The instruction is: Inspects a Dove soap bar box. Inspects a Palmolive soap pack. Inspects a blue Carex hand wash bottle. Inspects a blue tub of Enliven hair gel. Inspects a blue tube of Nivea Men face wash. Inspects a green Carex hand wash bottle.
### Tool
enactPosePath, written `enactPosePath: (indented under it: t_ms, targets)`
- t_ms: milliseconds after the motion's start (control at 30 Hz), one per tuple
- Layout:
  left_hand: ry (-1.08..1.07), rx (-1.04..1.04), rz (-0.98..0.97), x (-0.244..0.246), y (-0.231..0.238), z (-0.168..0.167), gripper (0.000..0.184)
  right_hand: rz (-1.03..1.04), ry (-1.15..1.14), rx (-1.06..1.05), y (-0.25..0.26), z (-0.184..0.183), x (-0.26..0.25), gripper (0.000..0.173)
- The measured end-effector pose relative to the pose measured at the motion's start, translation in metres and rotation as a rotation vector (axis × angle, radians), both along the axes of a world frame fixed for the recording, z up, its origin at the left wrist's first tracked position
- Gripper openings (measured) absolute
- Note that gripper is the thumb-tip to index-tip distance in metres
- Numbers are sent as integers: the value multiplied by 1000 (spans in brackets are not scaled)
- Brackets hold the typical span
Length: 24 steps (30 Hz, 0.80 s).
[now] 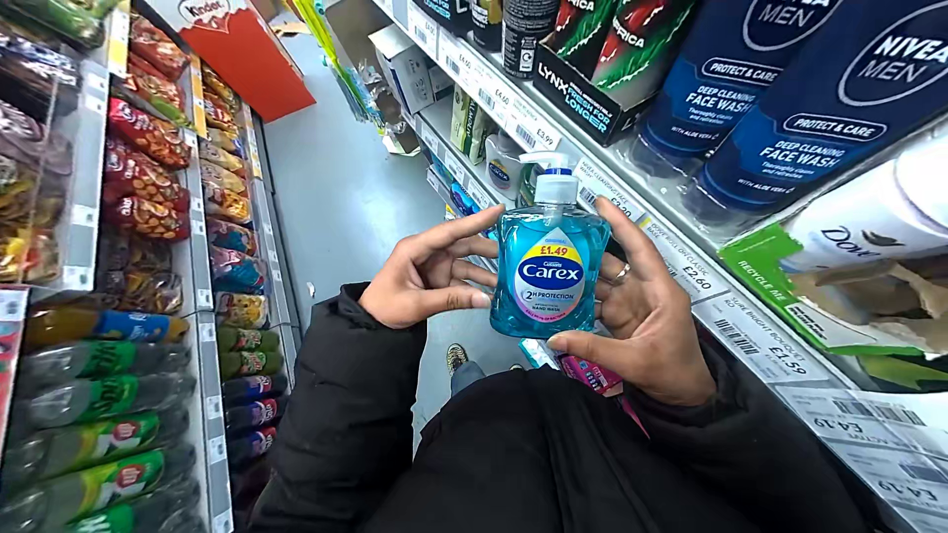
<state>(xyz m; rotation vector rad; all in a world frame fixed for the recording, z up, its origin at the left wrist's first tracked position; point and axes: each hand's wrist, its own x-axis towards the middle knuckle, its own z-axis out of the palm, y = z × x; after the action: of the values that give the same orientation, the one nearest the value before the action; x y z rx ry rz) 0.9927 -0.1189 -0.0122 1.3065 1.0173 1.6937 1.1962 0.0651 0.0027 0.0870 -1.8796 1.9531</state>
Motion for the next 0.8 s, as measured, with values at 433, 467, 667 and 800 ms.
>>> enactPosePath:
  t_ms: [433,467,667,800]
  targets:
    - [-196,109,-40,-27,41,-9,33,-13,21,35,-3,2,-1,122]
    - [-197,107,-39,-28,41,-9,33,-9,22,30,-3,1,-1,121]
    - [-199,106,-29,-28,43,-10,31,9,12,-4,-2,0,-3,119]
    - [-219,125,-79,-30,44,-14,32,5,-10,1,-3,0,0,121]
